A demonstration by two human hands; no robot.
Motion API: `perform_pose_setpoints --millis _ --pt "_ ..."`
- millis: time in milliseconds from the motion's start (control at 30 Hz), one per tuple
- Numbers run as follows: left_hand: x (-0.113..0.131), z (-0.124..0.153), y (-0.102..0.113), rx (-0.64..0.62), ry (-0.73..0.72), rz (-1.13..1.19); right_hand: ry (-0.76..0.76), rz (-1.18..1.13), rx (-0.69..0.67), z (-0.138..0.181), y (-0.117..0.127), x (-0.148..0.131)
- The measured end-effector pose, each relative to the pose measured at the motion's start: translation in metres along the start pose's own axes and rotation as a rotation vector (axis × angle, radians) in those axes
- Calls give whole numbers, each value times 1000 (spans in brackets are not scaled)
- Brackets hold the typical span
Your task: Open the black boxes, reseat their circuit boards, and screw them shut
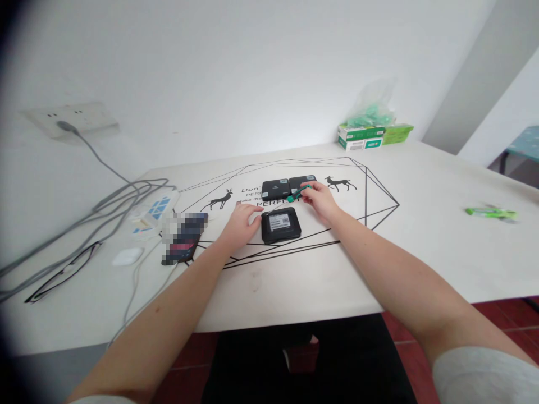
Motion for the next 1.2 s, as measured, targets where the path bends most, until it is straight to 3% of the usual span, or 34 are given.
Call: perform_pose_setpoints --millis 833,1000,1200 --pt "7 5 -8 -98 -78 63 -3 44 19 -1 2 6" --pt "3 6 -4 -75 -9 50 32 12 66 -7 13 4" --pt "12 19 -20 -336 -33 -68 -20 23 10 -4 3 17"
Point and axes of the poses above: each hand's wrist, its own z-axis away from the middle knuckle, its own y-axis out of the back of the hand, x = y × z, the point moved 10 cm from there along -z, towards the middle knuckle, and after that the axes turned 10 degrees about y, right-handed, at the moved point
